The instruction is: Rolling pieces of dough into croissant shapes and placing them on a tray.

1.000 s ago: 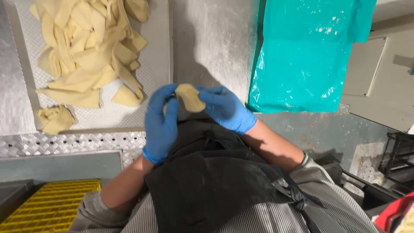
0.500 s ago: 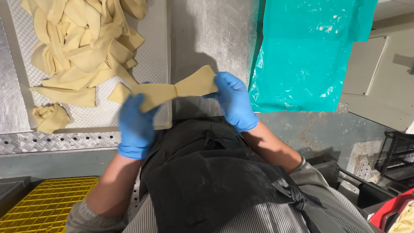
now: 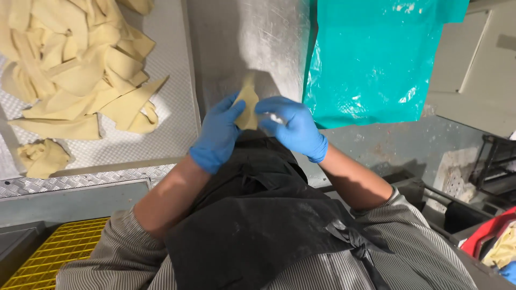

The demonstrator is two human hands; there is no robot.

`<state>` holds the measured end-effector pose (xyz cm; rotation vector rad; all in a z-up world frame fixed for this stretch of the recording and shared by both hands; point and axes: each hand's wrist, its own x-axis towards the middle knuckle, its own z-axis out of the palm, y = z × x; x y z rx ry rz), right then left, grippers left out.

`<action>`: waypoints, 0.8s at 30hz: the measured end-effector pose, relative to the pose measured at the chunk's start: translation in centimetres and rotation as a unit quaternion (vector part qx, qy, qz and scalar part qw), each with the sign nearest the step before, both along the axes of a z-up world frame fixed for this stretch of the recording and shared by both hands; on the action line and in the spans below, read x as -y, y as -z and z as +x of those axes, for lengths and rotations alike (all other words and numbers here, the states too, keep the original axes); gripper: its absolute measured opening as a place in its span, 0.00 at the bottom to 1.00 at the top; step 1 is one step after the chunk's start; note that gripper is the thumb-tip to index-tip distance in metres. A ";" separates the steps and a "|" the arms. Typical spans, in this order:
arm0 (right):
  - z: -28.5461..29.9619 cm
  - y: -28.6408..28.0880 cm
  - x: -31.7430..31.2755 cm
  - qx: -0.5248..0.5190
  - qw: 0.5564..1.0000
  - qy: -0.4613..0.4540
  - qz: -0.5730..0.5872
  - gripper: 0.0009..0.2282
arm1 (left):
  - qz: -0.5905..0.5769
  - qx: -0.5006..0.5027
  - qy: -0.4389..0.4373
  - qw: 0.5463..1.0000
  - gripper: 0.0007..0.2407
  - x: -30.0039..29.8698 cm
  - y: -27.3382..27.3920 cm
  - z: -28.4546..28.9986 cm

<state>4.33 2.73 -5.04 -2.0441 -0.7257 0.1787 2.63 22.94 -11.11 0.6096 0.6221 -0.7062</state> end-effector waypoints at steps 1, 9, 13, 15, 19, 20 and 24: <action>-0.5 2.1 0.9 -0.136 0.982 0.127 0.022 0.05 | 0.047 0.077 -0.002 0.996 0.24 0.7 2.1 -0.2; 4.2 11.5 1.3 -0.612 0.661 0.242 0.360 0.11 | 0.103 0.117 0.033 0.987 0.25 1.4 3.6 0.4; 5.1 7.3 0.1 -0.595 0.714 0.240 0.279 0.12 | 0.261 0.181 0.049 0.947 0.25 -1.0 7.0 -1.9; 4.8 6.0 -0.1 -0.626 0.691 0.213 0.292 0.13 | 0.328 0.233 0.051 0.914 0.25 -2.0 6.7 -2.1; 2.8 14.3 1.9 -0.551 0.800 0.153 0.182 0.10 | 0.479 0.348 0.211 0.778 0.22 -1.2 5.4 -1.7; 2.8 17.5 2.6 -0.480 0.848 0.113 0.193 0.08 | 0.502 0.404 0.309 0.699 0.20 -0.8 5.5 -1.3; 5.7 14.7 1.1 -0.523 0.826 0.175 0.115 0.09 | 0.475 0.586 0.400 0.521 0.24 0.7 10.3 -1.6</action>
